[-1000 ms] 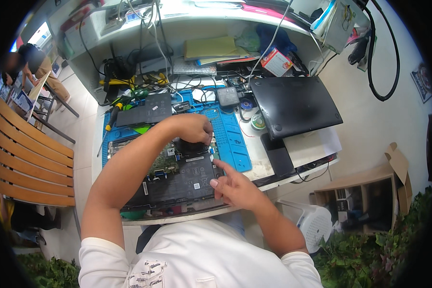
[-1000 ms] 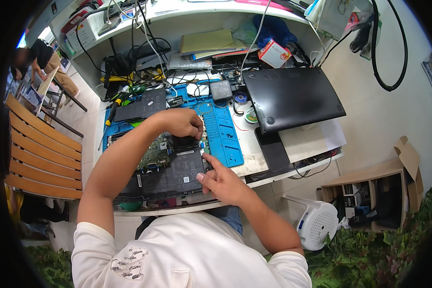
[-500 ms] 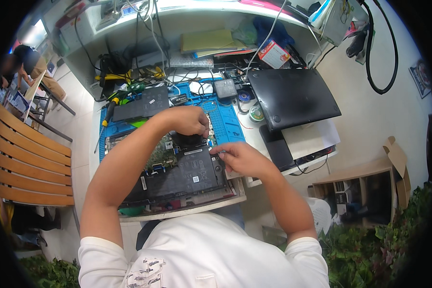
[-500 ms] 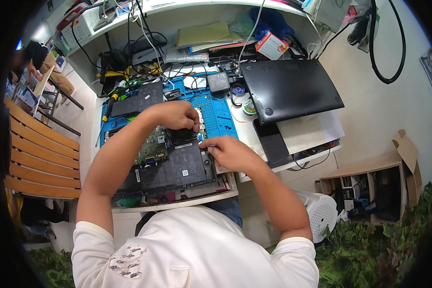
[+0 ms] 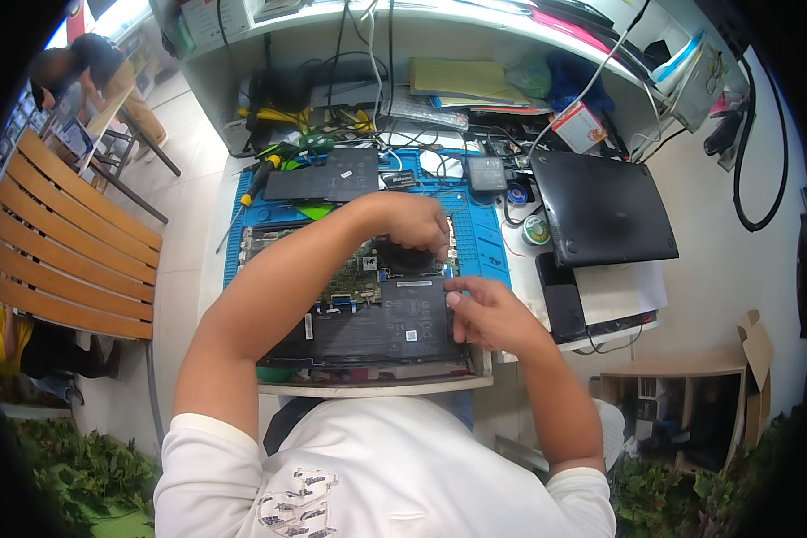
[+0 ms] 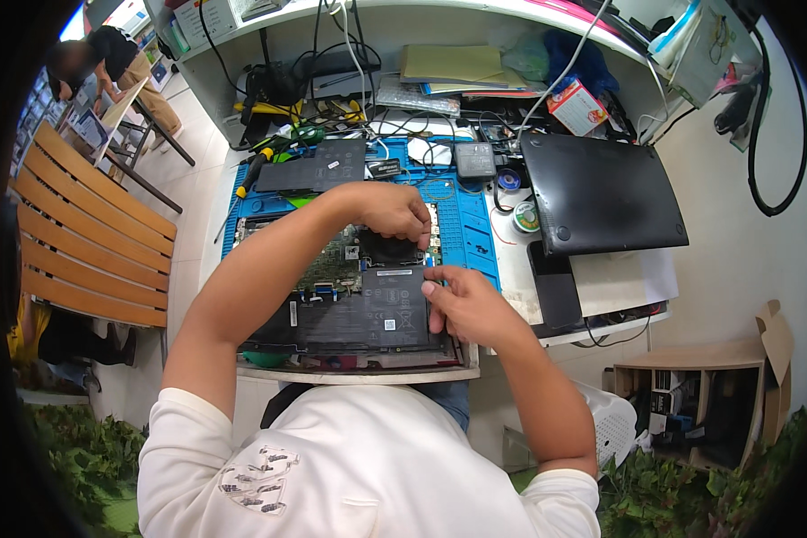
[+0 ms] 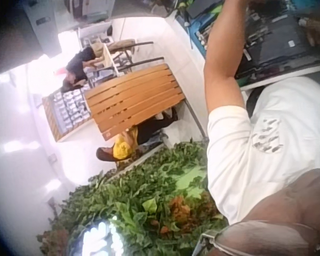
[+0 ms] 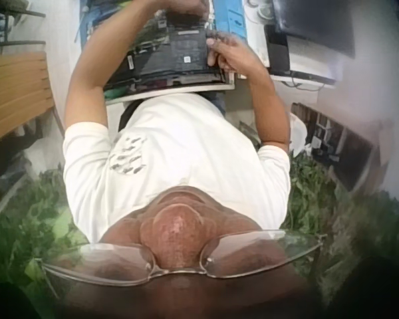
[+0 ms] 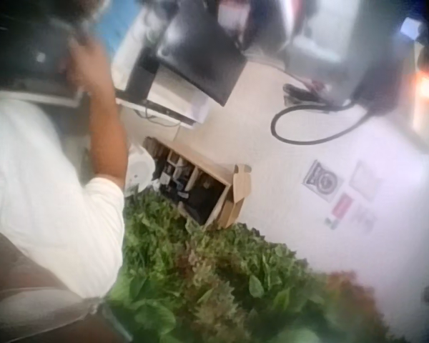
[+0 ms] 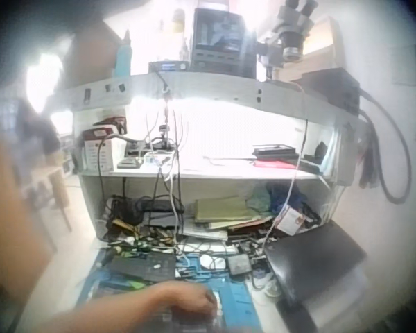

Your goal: The person removes screws from a laptop casing with a screwdriver, removes the internal battery, takes a new battery out of a cardboard box, and installs it into the laptop.

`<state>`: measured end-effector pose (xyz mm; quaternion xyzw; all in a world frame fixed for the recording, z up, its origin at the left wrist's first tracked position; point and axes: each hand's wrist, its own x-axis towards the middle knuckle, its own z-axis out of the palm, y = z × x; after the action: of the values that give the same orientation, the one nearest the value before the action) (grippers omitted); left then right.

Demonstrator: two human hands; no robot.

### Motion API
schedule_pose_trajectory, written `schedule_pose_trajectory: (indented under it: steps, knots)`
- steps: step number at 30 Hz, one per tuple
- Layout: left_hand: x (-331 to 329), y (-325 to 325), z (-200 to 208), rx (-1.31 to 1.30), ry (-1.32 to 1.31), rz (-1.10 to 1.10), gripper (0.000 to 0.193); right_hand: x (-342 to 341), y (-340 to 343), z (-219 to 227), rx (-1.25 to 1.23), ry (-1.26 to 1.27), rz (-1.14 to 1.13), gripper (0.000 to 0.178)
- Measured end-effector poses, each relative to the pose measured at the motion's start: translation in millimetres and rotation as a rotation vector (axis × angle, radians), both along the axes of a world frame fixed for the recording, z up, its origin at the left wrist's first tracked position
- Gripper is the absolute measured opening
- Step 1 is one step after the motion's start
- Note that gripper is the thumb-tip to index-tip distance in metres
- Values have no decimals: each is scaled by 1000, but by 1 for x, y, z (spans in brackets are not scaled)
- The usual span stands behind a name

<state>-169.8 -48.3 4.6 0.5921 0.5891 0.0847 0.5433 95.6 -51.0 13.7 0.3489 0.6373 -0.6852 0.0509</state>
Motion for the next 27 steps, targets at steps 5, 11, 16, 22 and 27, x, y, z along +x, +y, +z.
schedule_pose_trajectory:
  steps: [5,11,16,22,27]
  knots:
    - [-4,2,-6,-54,-73,31,22,17,-14,-10,-570,310,-219,59]
    - [-3,4,-8,-59,-79,28,22,23,-9,-33,-872,528,-321,48]
    - [-1,2,-3,16,1,-8,23,25,-7,-36,-885,531,-339,50]
    - [-19,-31,6,462,82,-39,30,25,-7,-39,-891,528,-340,50]
    - [-44,-105,21,433,88,87,31,24,-7,-35,-874,488,-328,49]
